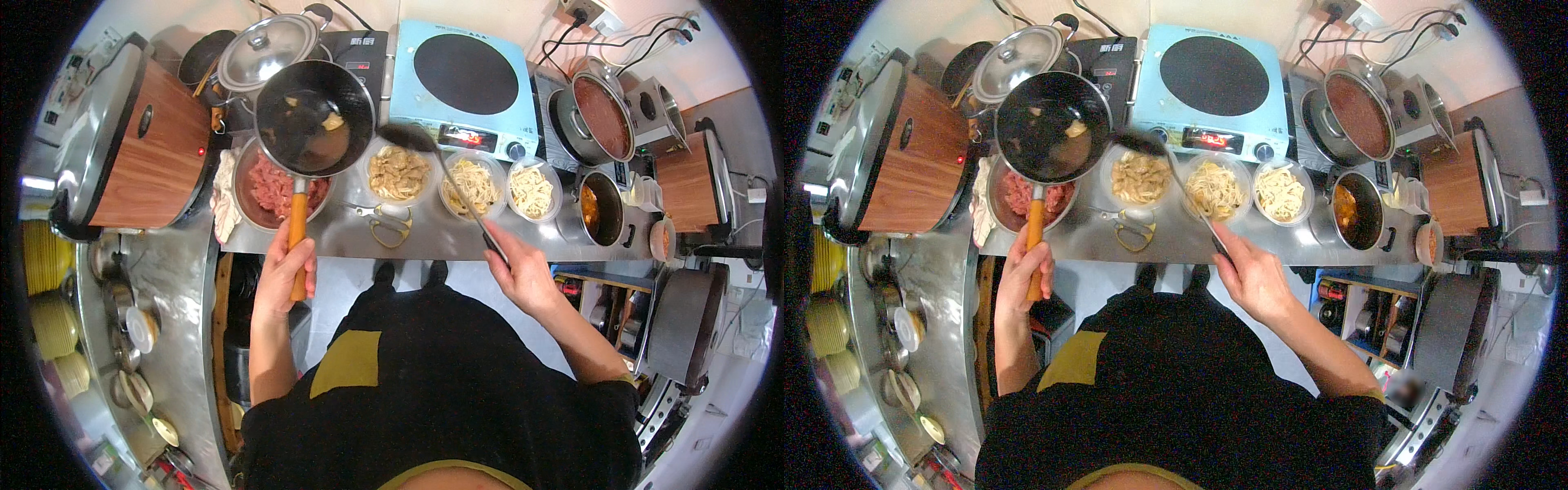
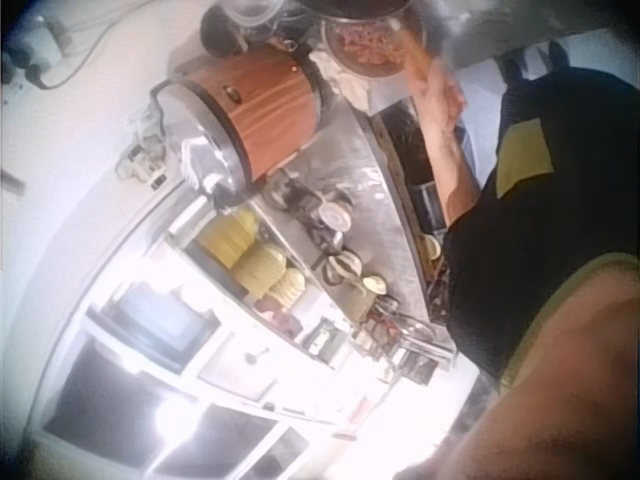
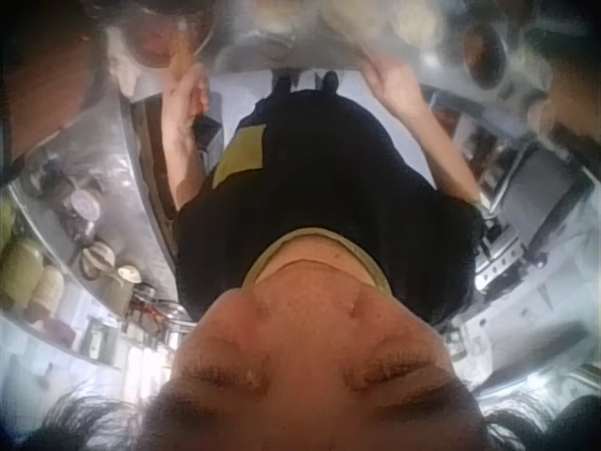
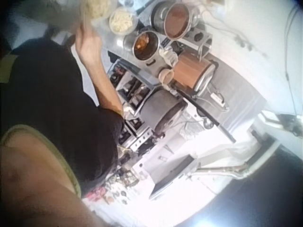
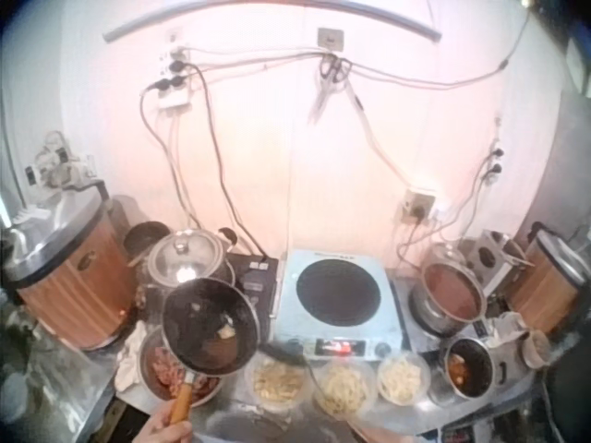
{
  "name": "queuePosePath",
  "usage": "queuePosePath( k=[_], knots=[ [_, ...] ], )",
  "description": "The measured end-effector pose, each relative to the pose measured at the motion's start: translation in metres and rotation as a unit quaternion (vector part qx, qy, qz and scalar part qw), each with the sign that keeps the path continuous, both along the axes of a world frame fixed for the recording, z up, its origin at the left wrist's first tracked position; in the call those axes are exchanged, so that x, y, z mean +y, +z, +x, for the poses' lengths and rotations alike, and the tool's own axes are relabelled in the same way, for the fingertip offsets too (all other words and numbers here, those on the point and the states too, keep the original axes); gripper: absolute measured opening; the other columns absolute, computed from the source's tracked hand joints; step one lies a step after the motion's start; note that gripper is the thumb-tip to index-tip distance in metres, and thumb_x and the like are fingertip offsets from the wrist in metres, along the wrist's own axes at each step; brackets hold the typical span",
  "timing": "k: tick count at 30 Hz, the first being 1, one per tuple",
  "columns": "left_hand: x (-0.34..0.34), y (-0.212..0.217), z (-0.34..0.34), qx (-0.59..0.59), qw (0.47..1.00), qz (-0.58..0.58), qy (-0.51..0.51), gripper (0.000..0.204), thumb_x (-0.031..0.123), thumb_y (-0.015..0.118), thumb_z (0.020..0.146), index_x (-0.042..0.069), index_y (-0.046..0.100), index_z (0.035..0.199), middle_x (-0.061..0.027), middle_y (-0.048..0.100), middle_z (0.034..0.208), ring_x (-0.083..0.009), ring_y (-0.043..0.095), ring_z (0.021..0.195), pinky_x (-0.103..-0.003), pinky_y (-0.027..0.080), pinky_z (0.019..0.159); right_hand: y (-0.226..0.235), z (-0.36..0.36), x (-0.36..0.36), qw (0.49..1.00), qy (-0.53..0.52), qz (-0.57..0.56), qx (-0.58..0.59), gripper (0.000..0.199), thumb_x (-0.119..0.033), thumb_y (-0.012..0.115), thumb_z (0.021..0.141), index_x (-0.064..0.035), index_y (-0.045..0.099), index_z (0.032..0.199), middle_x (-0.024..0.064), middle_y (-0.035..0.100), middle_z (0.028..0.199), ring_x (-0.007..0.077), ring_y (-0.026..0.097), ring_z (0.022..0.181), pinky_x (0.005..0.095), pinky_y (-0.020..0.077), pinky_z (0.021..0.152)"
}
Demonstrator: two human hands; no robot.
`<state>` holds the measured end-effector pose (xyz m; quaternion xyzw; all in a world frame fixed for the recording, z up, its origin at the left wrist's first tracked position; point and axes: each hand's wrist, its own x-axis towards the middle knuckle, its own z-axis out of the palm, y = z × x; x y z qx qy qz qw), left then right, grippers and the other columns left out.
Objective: The person assembles noodle dishes in plastic bowls by adding cooked noodles, sliced meat, and various sauces and seasonings from pots and containers on the counter. They use a ladle and tongs to transfer ingredients and then seal the bowls with lids.
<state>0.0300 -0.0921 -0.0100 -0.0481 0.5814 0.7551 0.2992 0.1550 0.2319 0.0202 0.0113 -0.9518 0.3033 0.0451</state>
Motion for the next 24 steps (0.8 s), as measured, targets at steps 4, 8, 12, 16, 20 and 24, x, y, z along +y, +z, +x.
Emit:
queuePosePath(
  k=[4,8,12,16,20,24],
  knots=[
    [0.022,-0.002,-0.009,-0.030,0.998,0.040,-0.042,0.049,0.012,0.050,0.090,0.008,0.033,0.136,-0.0004,0.045,0.061,-0.0092,0.043,0.038,-0.021,0.037,0.032,0.032,-0.044,0.009,0.997,0.029,0.070,0.026,0.046,-0.013,0.057,0.084,-0.0074,0.045,0.128,0.0177,0.060,0.088,0.0357,0.061,0.072,0.0418,0.0497,0.058],
    [0.055,-0.007,-0.024,-0.038,0.991,0.070,-0.105,0.048,0.015,0.051,0.091,0.007,0.035,0.135,-0.0008,0.045,0.063,-0.0096,0.043,0.040,-0.022,0.037,0.034,0.028,-0.088,0.028,0.991,0.022,0.128,0.029,0.041,-0.012,0.057,0.085,-0.0057,0.048,0.124,0.0169,0.061,0.086,0.0332,0.061,0.072,0.0386,0.0486,0.060],
    [0.106,-0.015,-0.056,-0.074,0.972,0.155,-0.160,0.044,0.017,0.049,0.092,0.005,0.037,0.133,0.0001,0.042,0.064,-0.0088,0.041,0.041,-0.022,0.036,0.034,0.010,-0.120,0.061,0.991,-0.035,-0.122,-0.048,0.034,-0.017,0.056,0.087,-0.0031,0.049,0.117,0.0092,0.060,0.072,0.0212,0.058,0.054,0.0327,0.0469,0.049],
    [0.152,-0.035,-0.087,-0.110,0.948,0.225,-0.195,0.043,0.021,0.050,0.092,0.003,0.038,0.130,0.0004,0.042,0.066,-0.0074,0.040,0.044,-0.021,0.033,0.034,0.008,-0.150,0.084,0.865,-0.118,-0.455,-0.176,0.027,-0.020,0.049,0.093,-0.0024,0.052,0.113,0.0020,0.059,0.069,0.0079,0.051,0.047,0.0219,0.0384,0.041],
    [0.188,-0.039,-0.119,-0.157,0.925,0.267,-0.219,0.046,0.020,0.047,0.094,0.003,0.033,0.134,0.0014,0.040,0.066,-0.0056,0.038,0.045,-0.019,0.033,0.034,-0.012,-0.178,0.123,0.831,-0.088,-0.514,-0.193,0.034,-0.029,0.043,0.095,0.0023,0.055,0.101,0.0087,0.065,0.077,0.0126,0.060,0.054,0.0242,0.0466,0.044],
    [0.206,-0.042,-0.145,-0.193,0.898,0.307,-0.248,0.039,0.020,0.050,0.093,0.002,0.039,0.127,0.0011,0.042,0.067,-0.0069,0.040,0.047,-0.020,0.032,0.036,-0.022,-0.166,0.129,0.833,-0.212,-0.505,-0.077,0.045,-0.040,0.039,0.096,0.0015,0.051,0.108,0.0094,0.061,0.074,0.0138,0.059,0.052,0.0246,0.0449,0.044]
  ],
)
